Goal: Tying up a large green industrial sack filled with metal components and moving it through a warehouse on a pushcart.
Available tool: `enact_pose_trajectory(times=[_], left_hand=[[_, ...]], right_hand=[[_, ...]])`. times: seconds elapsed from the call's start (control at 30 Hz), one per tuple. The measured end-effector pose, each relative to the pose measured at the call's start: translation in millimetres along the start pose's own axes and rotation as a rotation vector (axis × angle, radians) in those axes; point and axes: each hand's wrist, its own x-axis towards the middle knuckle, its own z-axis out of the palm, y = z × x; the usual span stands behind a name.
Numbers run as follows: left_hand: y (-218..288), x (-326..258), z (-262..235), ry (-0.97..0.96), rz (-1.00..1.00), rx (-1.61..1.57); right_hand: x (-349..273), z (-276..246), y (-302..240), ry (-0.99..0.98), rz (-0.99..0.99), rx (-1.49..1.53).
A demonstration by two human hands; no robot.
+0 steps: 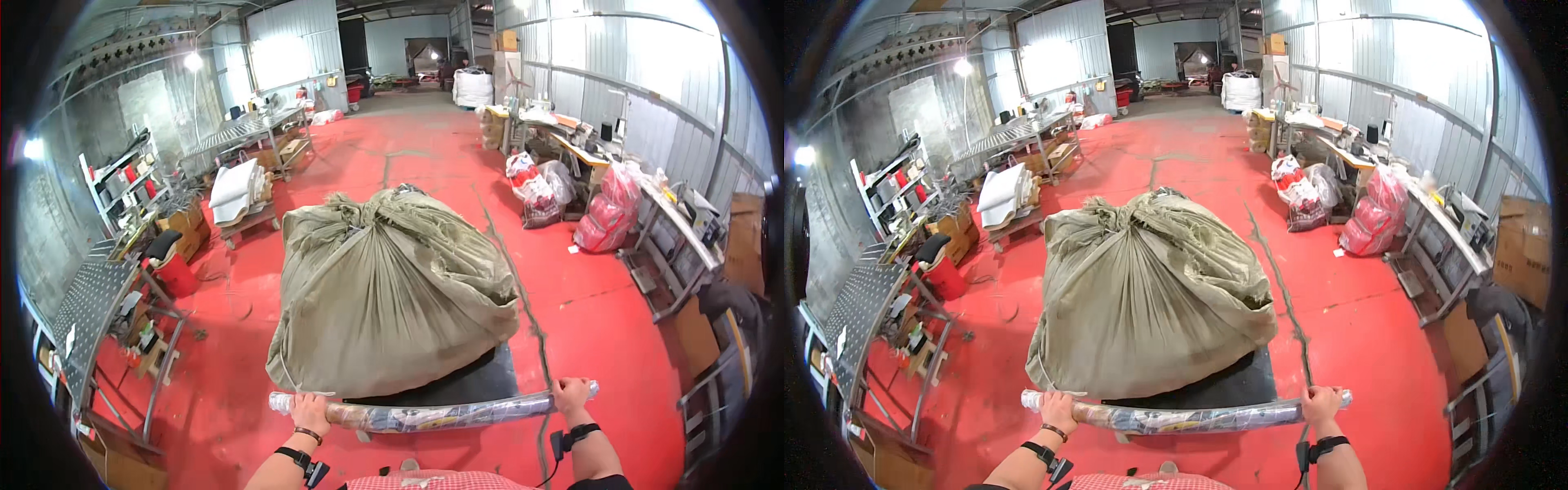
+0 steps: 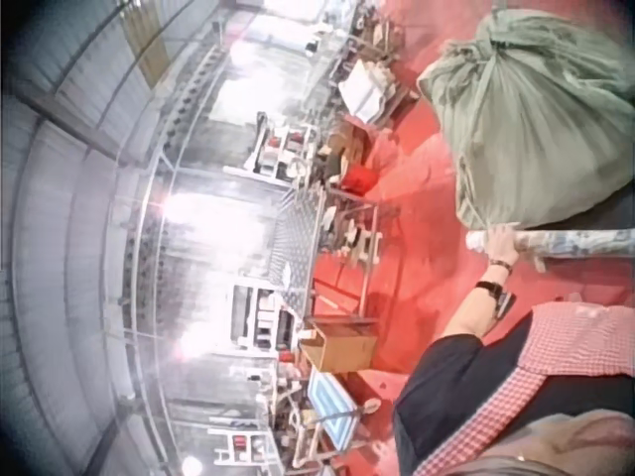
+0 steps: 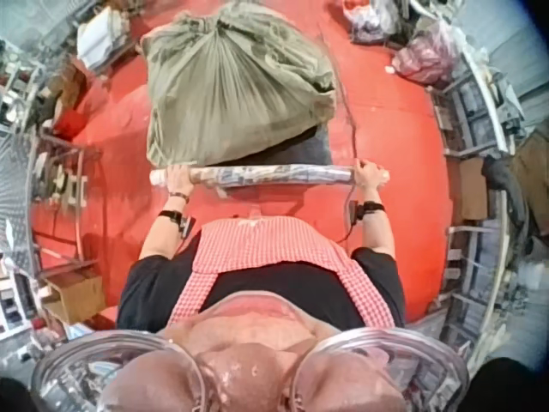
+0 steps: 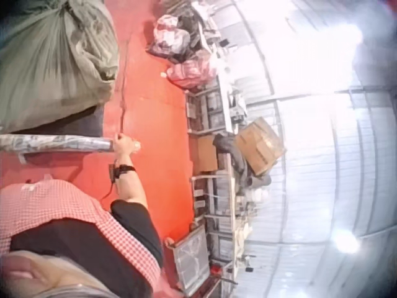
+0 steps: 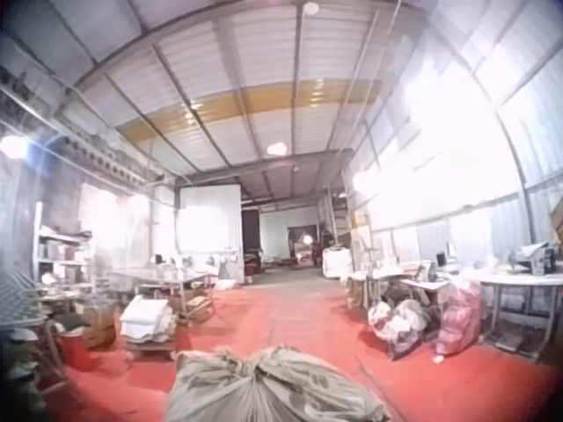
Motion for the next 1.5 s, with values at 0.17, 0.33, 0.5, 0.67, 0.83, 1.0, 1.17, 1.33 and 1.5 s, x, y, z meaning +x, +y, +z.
enact_pose_trajectory(times=[0.17,0.33,0.5,0.67,0.83,1.0,1.17,1.33,1.5], left_hand=[[-24.0,126.3,44.5,0.019,-0.011,0.024],[-42.3,272.5,71.2,0.069,-0.037,0.007],[-53.7,406.2,109.1,0.140,0.019,0.062],[-67.0,545.8,139.6,0.101,0.010,0.038],[-65.8,668.0,158.8,0.150,0.025,-0.009],[-60.7,783.1,182.5,0.139,0.039,-0.066],[-54.6,904.9,215.5,0.106,0.052,-0.020],[-45.4,1025.0,234.1,0.049,0.060,-0.026],[-36.6,1151.0,267.9,0.061,0.042,0.025]], right_hand=[[98.8,53.5,-44.8,0.114,-0.034,0.019],[218.8,107.9,-92.4,0.083,0.004,-0.004],[330.9,151.9,-138.6,0.034,0.045,0.018],[455.2,201.6,-174.0,-0.075,0.083,-0.093],[567.1,236.6,-200.1,-0.015,0.085,-0.069],[684.5,270.7,-229.1,-0.039,0.165,-0.007],[795.4,321.0,-240.7,0.032,0.117,-0.098],[912.7,351.9,-269.8,-0.031,0.149,-0.028],[1037.1,399.2,-290.0,-0.003,0.142,-0.018]])
